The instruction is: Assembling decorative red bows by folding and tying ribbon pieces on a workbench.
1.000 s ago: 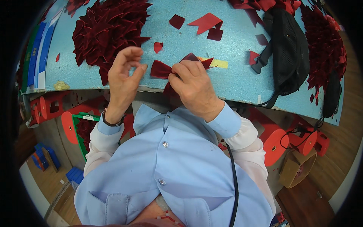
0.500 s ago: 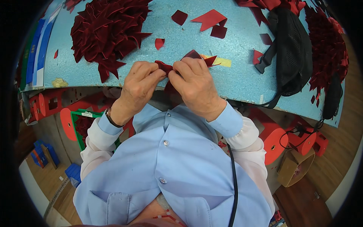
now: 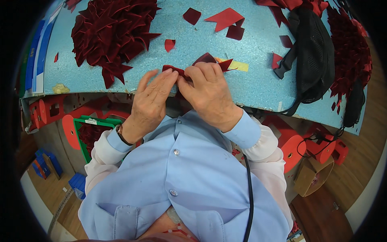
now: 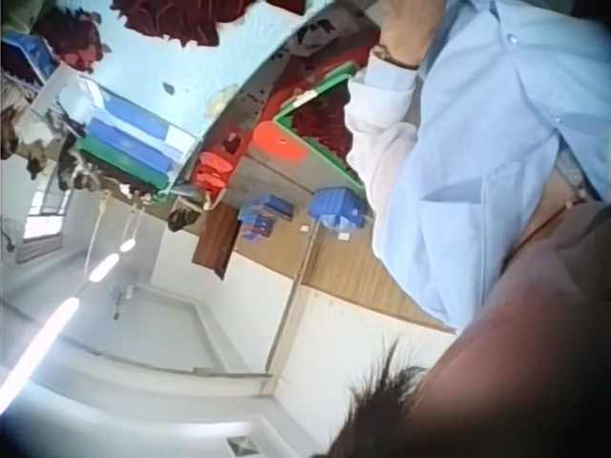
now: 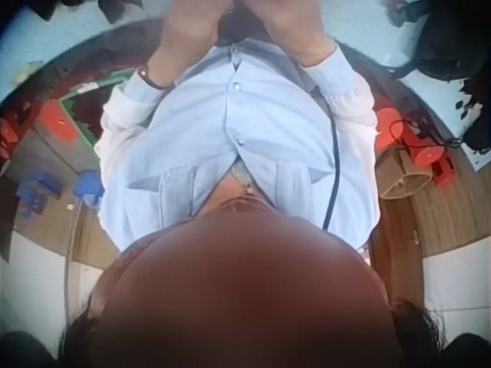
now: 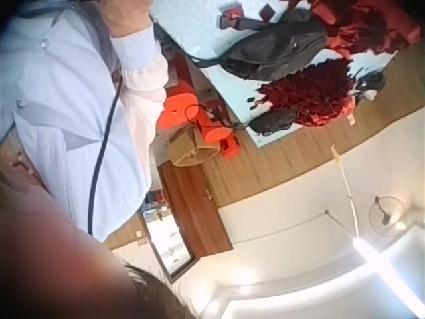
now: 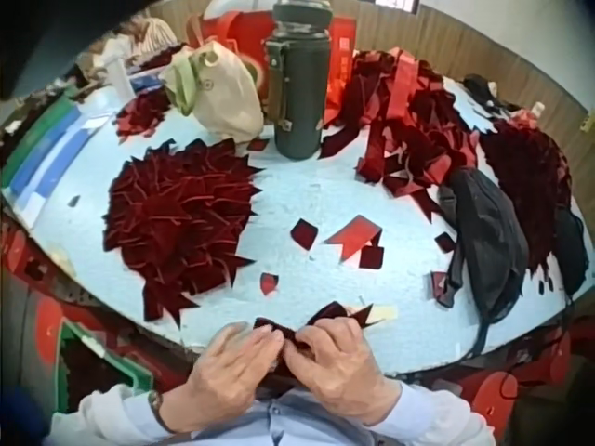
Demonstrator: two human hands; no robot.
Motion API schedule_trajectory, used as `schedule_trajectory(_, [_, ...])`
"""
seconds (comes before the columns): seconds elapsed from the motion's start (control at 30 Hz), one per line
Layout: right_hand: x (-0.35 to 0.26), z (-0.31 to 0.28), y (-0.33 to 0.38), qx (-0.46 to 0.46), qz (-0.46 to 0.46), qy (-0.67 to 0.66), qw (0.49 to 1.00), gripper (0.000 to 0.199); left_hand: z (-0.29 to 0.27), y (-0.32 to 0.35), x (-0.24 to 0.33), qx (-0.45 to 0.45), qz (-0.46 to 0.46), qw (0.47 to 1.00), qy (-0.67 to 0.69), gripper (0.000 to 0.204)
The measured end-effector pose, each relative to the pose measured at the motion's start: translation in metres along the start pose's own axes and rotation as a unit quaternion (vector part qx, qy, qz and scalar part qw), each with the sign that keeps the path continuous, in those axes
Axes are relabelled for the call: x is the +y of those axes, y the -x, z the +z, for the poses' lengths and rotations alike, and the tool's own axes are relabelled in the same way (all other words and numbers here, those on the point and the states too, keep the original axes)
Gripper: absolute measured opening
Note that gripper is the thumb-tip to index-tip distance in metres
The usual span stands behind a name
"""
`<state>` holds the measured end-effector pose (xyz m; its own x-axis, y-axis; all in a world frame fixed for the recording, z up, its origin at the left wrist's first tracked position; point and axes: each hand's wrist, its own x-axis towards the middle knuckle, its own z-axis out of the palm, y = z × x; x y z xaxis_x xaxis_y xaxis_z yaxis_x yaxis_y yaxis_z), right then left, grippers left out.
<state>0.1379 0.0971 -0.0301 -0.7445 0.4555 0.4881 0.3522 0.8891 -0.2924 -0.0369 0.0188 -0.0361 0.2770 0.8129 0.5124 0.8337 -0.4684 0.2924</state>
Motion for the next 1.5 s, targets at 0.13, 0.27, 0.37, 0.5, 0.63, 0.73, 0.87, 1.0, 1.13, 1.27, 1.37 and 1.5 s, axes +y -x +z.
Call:
schedule_trajectory(0.13, [-0.004, -0.003, -0.001, -0.005, 0.004, 0.003, 1.000, 0.036, -0.007, 0.001, 0.011, -0.062, -0.012, 0.994, -0.094, 0.043])
schedule_trajectory(0.27, [-0.001, -0.003, 0.003, 0.009, 0.005, 0.008, 1.000, 0.035, -0.016, -0.001, 0.017, -0.075, -0.081, 0.985, -0.132, 0.043])
schedule_trajectory(0.37, [0.006, 0.001, 0.006, 0.026, -0.003, -0.046, 0.999, 0.035, -0.023, 0.002, 0.013, -0.028, -0.106, 0.988, -0.112, 0.041])
schedule_trajectory(0.5, [0.010, -0.017, 0.006, 0.007, 0.000, -0.078, 0.997, 0.037, -0.027, 0.005, 0.007, 0.061, -0.099, 0.992, -0.048, 0.033])
schedule_trajectory(0.63, [0.011, -0.016, 0.002, -0.012, -0.079, -0.011, 0.997, 0.041, -0.028, 0.005, 0.008, 0.073, -0.111, 0.991, -0.017, 0.026])
schedule_trajectory(0.73, [0.015, -0.022, -0.007, -0.037, -0.100, 0.019, 0.994, 0.040, -0.032, 0.005, 0.007, 0.087, -0.110, 0.990, 0.001, 0.022])
schedule_trajectory(0.87, [0.005, -0.051, -0.016, 0.036, 0.045, -0.176, 0.983, 0.033, -0.041, 0.003, 0.009, 0.154, -0.139, 0.977, 0.055, 0.022])
schedule_trajectory(1.0, [-0.002, -0.063, -0.018, 0.088, 0.280, -0.530, 0.796, 0.022, -0.051, -0.004, 0.009, 0.142, -0.364, 0.823, 0.413, 0.022])
schedule_trajectory(1.13, [-0.017, -0.065, -0.013, 0.088, 0.357, -0.675, 0.640, 0.018, -0.052, -0.022, 0.017, 0.066, -0.397, 0.701, 0.588, 0.024])
schedule_trajectory(1.27, [-0.035, -0.056, -0.010, 0.088, 0.375, -0.686, 0.617, 0.021, -0.051, -0.035, 0.022, 0.041, -0.366, 0.687, 0.626, 0.024])
schedule_trajectory(1.37, [-0.040, -0.049, -0.010, 0.084, 0.383, -0.674, 0.626, 0.022, -0.049, -0.034, 0.021, 0.024, -0.367, 0.673, 0.641, 0.023])
schedule_trajectory(1.5, [-0.041, -0.046, -0.009, 0.074, 0.383, -0.650, 0.652, 0.020, -0.039, -0.029, 0.013, 0.040, -0.381, 0.698, 0.605, 0.021])
